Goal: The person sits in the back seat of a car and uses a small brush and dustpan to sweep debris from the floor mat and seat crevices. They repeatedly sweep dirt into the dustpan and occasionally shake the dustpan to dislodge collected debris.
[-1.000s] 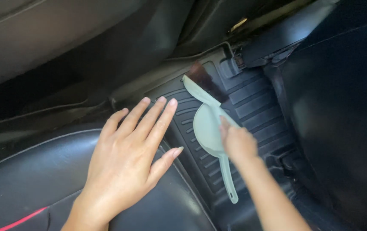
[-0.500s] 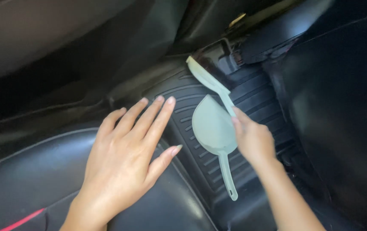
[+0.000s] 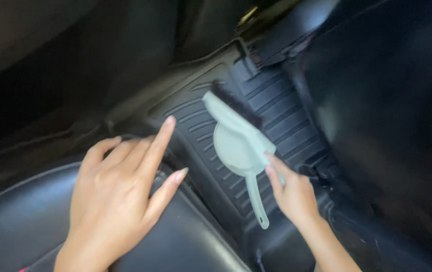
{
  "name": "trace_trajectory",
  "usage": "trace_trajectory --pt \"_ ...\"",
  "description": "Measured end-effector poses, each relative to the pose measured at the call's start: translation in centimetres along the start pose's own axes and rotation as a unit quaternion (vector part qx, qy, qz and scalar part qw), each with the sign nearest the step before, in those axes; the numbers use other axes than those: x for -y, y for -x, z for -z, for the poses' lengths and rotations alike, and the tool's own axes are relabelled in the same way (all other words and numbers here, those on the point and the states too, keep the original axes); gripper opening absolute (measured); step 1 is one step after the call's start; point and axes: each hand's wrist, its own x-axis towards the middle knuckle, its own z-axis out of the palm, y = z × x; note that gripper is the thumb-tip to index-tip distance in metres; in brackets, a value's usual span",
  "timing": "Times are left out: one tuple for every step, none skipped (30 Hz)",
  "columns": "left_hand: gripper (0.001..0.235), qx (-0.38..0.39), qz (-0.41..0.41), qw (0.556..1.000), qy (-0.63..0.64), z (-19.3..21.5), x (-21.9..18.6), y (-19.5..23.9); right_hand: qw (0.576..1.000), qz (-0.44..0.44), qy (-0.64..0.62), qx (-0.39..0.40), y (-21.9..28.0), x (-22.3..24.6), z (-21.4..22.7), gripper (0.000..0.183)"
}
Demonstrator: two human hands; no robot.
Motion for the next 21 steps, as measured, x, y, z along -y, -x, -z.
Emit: trace_trajectory --pt "0.064 0.023 0.004 1.000 -0.018 -0.2 0.0 0.1 1.000 0.003 -0.007 -0.028 -0.8 -0.5 0.3 0.045" --pt "0.064 0.050 0.016 0.998 -0.037 -0.2 -0.1 0.4 0.999 0.011 -0.014 -0.048 -1.7 -0.8 0.5 0.047" --pt "0.064 0.047 0.017 0.998 -0.037 -0.3 -0.1 0.2 0.999 0.013 -0.013 -0.050 -3.5 -0.6 0.7 0.047" --pt "0.063 0.044 0.015 0.998 -0.030 -0.3 -0.1 0.2 0.998 -0.009 -0.016 -0.052 -4.8 -0.4 0.5 0.046" --pt "0.061 0.041 0.014 0.999 -0.023 -0.3 0.0 0.2 0.998 -0.032 -0.019 -0.055 -6.1 -0.3 0.2 0.046" --pt "0.061 0.043 0.013 0.999 -0.027 -0.3 -0.1 0.2 0.998 -0.031 -0.023 -0.054 -6.7 -0.2 -0.4 0.046" --pt "0.061 0.040 0.017 0.999 -0.017 -0.3 -0.1 0.3 0.998 -0.058 0.014 -0.029 -7.3 0.0 -1.1 0.048" --pt "0.061 0.035 0.016 0.999 -0.003 -0.3 0.0 0.1 0.995 -0.090 0.052 -0.007 -7.9 0.0 -1.5 0.051" --pt "0.061 0.036 0.011 0.999 -0.003 -0.2 0.1 0.0 0.994 -0.093 0.049 -0.009 -7.3 -0.8 -3.4 0.051" --pt "0.062 0.037 0.011 0.999 -0.018 -0.3 0.0 0.0 0.995 -0.050 0.089 -0.010 -6.9 -1.8 -5.1 0.049" --pt "0.063 0.037 0.011 0.999 -0.032 -0.4 -0.1 0.0 0.992 -0.006 0.128 -0.011 -6.6 -2.8 -6.8 0.048" --pt "0.063 0.039 0.015 0.999 -0.030 -0.4 -0.1 -0.1 0.991 -0.005 0.131 -0.008 -6.2 -3.4 -7.1 0.048" --pt "0.062 0.035 0.013 0.998 -0.040 -0.5 -0.1 -0.1 0.989 -0.028 0.143 0.006 -5.8 -4.0 -7.4 0.050" --pt "0.062 0.036 0.007 0.998 -0.052 -0.4 0.0 0.1 0.987 -0.056 0.151 0.023 -4.8 -4.5 -8.2 0.053" --pt "0.062 0.042 0.006 0.998 -0.050 -0.4 -0.1 0.2 0.987 -0.058 0.149 0.029 -4.5 -4.8 -8.0 0.053" --pt "0.061 0.046 0.009 0.998 -0.052 -0.4 -0.1 0.2 0.990 -0.062 0.126 0.028 -4.6 -5.0 -7.8 0.053" --pt "0.061 0.049 0.012 0.997 -0.054 -0.3 -0.1 0.2 0.992 -0.066 0.102 0.027 -4.6 -5.2 -7.6 0.053" --pt "0.061 0.048 0.011 0.997 -0.053 -0.3 -0.2 0.2 0.992 -0.068 0.102 0.026 -4.4 -5.0 -7.8 0.053" --pt "0.061 0.053 0.013 0.997 -0.055 -0.2 -0.2 0.2 0.994 -0.064 0.086 0.024 -4.3 -4.9 -8.0 0.052" --pt "0.061 0.056 0.013 0.997 -0.056 -0.1 -0.2 0.1 0.995 -0.062 0.070 0.019 -4.2 -4.8 -8.0 0.052" --pt "0.061 0.054 0.010 0.997 -0.055 -0.2 -0.2 0.0 0.995 -0.065 0.070 0.016 -4.2 -4.8 -8.2 0.052"
